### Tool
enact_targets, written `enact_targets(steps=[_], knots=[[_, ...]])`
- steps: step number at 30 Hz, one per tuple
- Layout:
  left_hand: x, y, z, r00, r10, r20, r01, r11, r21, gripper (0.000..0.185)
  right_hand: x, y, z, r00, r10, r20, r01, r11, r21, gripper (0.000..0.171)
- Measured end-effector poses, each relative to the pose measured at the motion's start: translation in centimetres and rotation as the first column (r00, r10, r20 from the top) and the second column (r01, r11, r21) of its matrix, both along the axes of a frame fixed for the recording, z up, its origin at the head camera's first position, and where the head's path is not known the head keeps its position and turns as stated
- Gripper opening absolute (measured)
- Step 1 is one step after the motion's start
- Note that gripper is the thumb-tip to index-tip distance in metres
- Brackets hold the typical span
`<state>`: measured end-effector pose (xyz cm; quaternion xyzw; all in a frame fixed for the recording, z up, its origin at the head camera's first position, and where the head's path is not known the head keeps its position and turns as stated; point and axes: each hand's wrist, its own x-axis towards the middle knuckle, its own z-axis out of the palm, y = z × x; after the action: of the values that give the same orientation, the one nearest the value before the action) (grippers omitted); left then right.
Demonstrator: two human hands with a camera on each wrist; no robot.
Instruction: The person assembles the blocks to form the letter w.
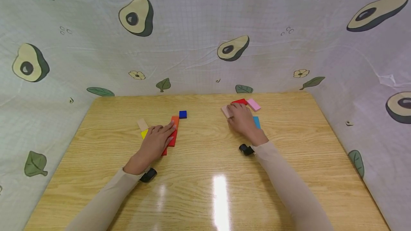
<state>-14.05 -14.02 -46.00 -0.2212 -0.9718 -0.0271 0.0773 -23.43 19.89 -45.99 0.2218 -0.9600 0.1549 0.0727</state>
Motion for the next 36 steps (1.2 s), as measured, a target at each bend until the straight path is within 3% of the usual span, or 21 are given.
enact_targets(steps=[10, 20, 36], knots=[[0.1, 0.0, -0.1, 1.000, 0.008, 0.008, -0.008, 1.000, -0.007, 0.042, -0.9, 0.5, 0.2, 0.982, 0.163, 0.100, -0.163, 0.987, -0.007, 0.055], [-0.1, 0.0, -0.5, 1.000, 0.005, -0.007, -0.005, 1.000, -0.030, 0.043, -1.5, 0.6, 0.9, 0.974, 0.188, 0.123, -0.198, 0.977, 0.078, 0.054], [-0.1, 0.0, -0.3, 1.000, 0.004, 0.022, -0.004, 1.000, -0.013, 0.043, -0.2, -3.6, 1.3, 0.967, 0.242, 0.080, -0.245, 0.969, 0.029, 0.059]])
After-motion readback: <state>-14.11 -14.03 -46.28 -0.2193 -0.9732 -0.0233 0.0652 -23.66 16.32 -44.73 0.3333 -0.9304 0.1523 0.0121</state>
